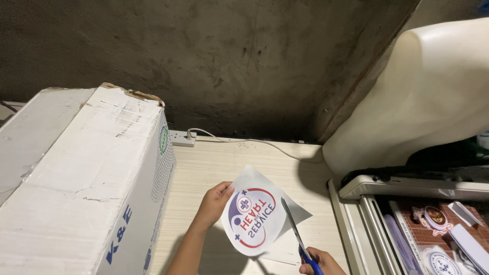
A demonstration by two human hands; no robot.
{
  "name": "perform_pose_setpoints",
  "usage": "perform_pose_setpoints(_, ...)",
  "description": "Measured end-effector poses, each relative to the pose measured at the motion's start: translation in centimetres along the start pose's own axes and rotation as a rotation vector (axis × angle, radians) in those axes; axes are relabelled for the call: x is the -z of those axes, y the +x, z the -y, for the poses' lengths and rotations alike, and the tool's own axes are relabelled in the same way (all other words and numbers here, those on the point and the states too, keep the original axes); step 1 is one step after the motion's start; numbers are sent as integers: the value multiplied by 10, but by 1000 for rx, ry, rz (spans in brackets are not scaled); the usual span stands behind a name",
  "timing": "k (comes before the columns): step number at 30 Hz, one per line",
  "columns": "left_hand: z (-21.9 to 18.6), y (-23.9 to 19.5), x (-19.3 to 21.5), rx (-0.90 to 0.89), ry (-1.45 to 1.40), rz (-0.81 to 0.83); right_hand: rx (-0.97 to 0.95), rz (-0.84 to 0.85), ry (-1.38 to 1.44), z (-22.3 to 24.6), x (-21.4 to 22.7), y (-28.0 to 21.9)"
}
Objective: Cutting out printed stickers from a sheet using scissors.
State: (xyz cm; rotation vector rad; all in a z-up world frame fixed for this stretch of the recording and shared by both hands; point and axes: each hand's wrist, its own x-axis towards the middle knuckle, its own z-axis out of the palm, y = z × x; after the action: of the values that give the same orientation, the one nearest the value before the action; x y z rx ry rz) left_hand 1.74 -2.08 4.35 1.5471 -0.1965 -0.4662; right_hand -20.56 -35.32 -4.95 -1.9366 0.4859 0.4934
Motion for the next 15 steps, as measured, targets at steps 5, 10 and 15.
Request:
perform_pose_setpoints(5, -9, 18, -1, -64, 84, 2, 7, 6, -4, -8, 3, 8)
perform_pose_setpoints(10, -35, 24, -8, 13, 188, 14, 28, 70, 116, -16, 3, 21)
perform_pose_setpoints(15, -23, 39, -10, -68, 117, 122, 195, 125, 289, -13, -2, 25)
